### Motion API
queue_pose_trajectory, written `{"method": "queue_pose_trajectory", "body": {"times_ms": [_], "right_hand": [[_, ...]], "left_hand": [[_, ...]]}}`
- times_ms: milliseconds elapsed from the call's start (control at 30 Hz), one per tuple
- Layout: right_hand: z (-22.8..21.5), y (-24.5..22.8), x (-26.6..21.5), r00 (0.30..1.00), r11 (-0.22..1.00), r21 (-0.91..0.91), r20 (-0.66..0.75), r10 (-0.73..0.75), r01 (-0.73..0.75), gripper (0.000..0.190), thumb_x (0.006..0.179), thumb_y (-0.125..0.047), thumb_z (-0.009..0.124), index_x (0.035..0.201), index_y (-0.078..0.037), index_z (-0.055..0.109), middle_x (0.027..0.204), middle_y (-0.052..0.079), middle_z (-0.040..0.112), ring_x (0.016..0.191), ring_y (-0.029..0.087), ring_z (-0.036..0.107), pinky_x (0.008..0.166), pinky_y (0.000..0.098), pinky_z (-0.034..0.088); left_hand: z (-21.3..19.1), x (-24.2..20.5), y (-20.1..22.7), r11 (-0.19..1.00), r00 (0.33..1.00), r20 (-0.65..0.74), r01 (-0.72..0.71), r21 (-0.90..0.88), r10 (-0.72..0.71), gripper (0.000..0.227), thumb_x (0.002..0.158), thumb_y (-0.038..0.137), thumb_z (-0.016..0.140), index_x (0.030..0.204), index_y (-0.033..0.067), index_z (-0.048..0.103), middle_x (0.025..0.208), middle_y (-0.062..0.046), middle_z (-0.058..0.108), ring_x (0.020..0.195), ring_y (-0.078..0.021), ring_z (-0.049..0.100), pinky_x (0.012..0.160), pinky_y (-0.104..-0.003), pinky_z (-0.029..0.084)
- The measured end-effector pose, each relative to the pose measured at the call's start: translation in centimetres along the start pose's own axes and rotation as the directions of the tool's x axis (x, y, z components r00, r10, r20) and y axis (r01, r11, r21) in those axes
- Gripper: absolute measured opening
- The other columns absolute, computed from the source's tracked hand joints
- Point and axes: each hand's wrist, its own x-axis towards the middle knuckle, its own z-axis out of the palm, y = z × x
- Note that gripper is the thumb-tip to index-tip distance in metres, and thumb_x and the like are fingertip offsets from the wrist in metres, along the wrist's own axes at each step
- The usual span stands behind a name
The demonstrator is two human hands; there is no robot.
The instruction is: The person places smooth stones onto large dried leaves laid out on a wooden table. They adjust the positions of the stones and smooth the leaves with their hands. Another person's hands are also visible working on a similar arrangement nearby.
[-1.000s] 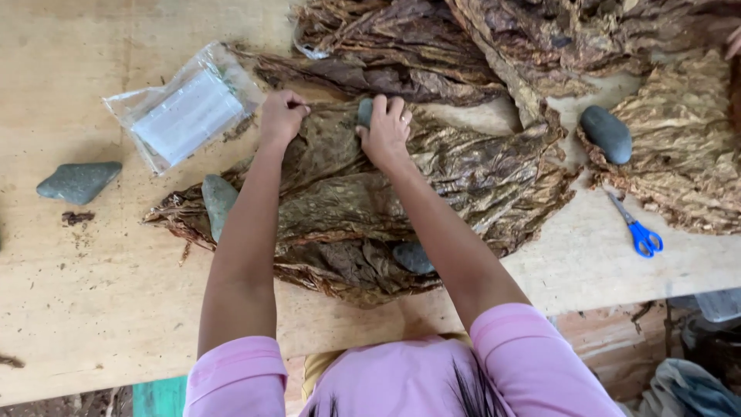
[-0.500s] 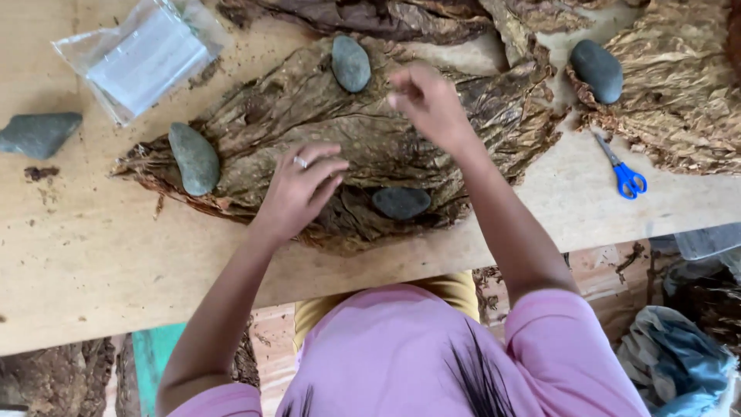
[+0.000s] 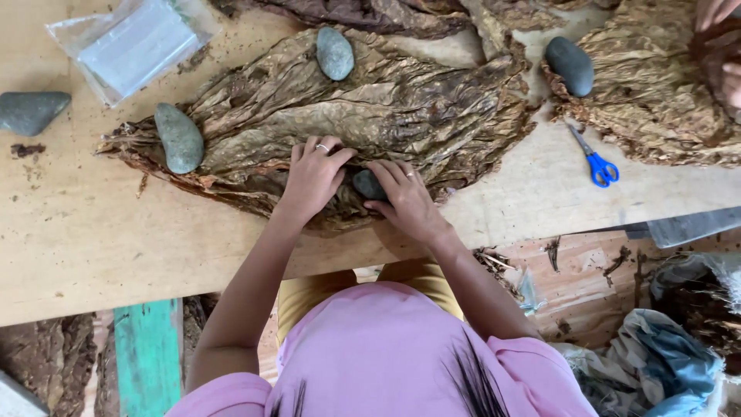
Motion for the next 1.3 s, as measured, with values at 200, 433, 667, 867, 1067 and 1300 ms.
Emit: {"method": "queue_pose_trajectory", "body": {"times_ms": [200, 433, 667, 867, 1067, 1300], "right_hand": [[-1.8, 1.5, -0.8, 0.985, 0.817, 0.576, -0.134, 0.11, -0.013, 0.058, 0.082, -0.023, 0.074, 0.132, -0.003, 0.051, 0.131, 0.018, 0.047, 0.126, 0.039, 0.044, 0.105, 0.0485, 0.036], [-2.9, 4.5, -0.8, 0.861, 0.514, 0.85, -0.342, 0.376, 0.113, 0.045, 0.095, -0.014, 0.06, 0.136, 0.0, 0.046, 0.128, 0.016, 0.047, 0.121, 0.026, 0.044, 0.106, 0.0441, 0.035], [-2.7, 2.3, 2.5, 0.959, 0.674, 0.715, -0.282, 0.039, 0.183, 0.055, 0.085, -0.006, 0.071, 0.135, 0.002, 0.049, 0.127, 0.021, 0.047, 0.125, 0.04, 0.043, 0.103, 0.0496, 0.039], [-3.3, -1.3, 3.2, 0.971, 0.836, 0.51, 0.008, -0.239, 0.201, 0.058, 0.09, -0.015, 0.067, 0.14, -0.002, 0.042, 0.126, 0.019, 0.045, 0.125, 0.044, 0.04, 0.105, 0.0595, 0.031], [0.7, 0.9, 1.6, 0.939, 0.849, 0.427, 0.003, -0.344, 0.309, 0.061, 0.082, -0.024, 0.073, 0.135, -0.004, 0.049, 0.124, 0.017, 0.05, 0.122, 0.037, 0.046, 0.102, 0.0465, 0.031], [0.9, 0.8, 1.4, 0.952, 0.853, 0.451, 0.02, -0.304, 0.263, 0.072, 0.079, -0.02, 0.076, 0.143, -0.008, 0.044, 0.123, 0.016, 0.051, 0.125, 0.034, 0.044, 0.104, 0.0443, 0.027]], "left_hand": [[-0.8, -0.4, 0.5, 0.999, 0.997, -0.071, 0.008, -0.044, -0.011, 0.008, 0.092, 0.018, 0.063, 0.098, 0.0204, 0.065, 0.1, 0.002, 0.052, 0.1, -0.0198, 0.049, 0.079, -0.036, 0.038], [-0.7, -4.5, 4.0, 0.97, 0.959, -0.235, -0.107, 0.216, 0.158, 0.007, 0.087, 0.025, 0.064, 0.093, 0.0283, 0.066, 0.099, 0.006, 0.058, 0.095, -0.015, 0.058, 0.081, -0.034, 0.044], [-1.5, -8.0, 6.2, 0.974, 0.967, -0.243, -0.016, 0.227, 0.073, 0.014, 0.09, 0.023, 0.057, 0.102, 0.0274, 0.063, 0.109, 0.003, 0.059, 0.107, -0.0153, 0.057, 0.091, -0.037, 0.04], [-1.6, -9.2, 8.0, 0.98, 0.951, -0.31, 0.059, 0.19, 0.003, 0.013, 0.091, 0.02, 0.057, 0.102, 0.0249, 0.062, 0.108, 0.003, 0.061, 0.11, -0.0162, 0.057, 0.091, -0.038, 0.04], [-2.1, -10.6, 7.9, 0.993, 0.958, -0.281, 0.084, 0.078, -0.059, 0.018, 0.092, 0.018, 0.056, 0.106, 0.0252, 0.063, 0.115, 0.007, 0.061, 0.115, -0.0132, 0.054, 0.098, -0.038, 0.037], [-4.8, -11.3, 1.0, 0.917, 0.863, -0.374, 0.218, -0.333, -0.341, 0.021, 0.093, 0.018, 0.063, 0.113, 0.0135, 0.067, 0.112, -0.011, 0.064, 0.104, -0.0279, 0.061, 0.088, -0.038, 0.049]]}}
